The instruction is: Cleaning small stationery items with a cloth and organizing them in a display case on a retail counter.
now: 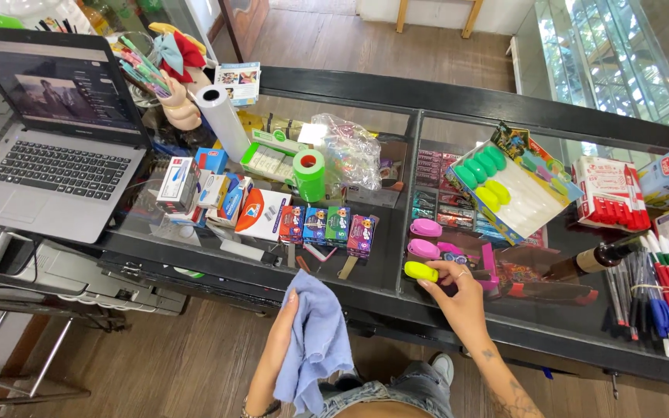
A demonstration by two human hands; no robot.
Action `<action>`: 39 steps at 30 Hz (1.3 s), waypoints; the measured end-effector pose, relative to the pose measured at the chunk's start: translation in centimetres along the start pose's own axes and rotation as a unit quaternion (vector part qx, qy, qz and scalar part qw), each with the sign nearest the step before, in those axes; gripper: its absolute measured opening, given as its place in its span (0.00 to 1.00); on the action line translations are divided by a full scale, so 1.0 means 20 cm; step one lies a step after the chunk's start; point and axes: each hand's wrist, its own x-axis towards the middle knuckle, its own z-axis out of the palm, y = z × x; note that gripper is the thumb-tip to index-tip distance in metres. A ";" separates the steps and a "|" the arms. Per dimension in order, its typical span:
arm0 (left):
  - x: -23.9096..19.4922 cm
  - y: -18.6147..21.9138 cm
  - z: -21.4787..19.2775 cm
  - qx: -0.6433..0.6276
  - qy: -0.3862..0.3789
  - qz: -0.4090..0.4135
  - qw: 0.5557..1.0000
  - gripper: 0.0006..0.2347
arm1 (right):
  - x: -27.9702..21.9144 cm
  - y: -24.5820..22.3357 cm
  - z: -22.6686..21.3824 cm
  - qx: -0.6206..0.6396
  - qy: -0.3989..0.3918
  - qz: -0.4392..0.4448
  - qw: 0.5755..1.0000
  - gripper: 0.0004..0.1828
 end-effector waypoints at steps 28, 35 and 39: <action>-0.17 0.09 0.08 0.038 0.088 -0.128 0.987 0.36 | 0.97 0.27 -0.62 -0.325 -0.043 0.027 0.944 0.27; -0.20 0.09 0.11 0.022 0.077 -0.128 0.989 0.34 | 1.04 0.35 -0.62 -0.336 -0.035 -0.019 0.941 0.27; -0.19 0.05 0.12 0.027 0.070 -0.136 0.988 0.34 | 1.04 0.37 -0.60 -0.413 -0.038 -0.059 0.908 0.23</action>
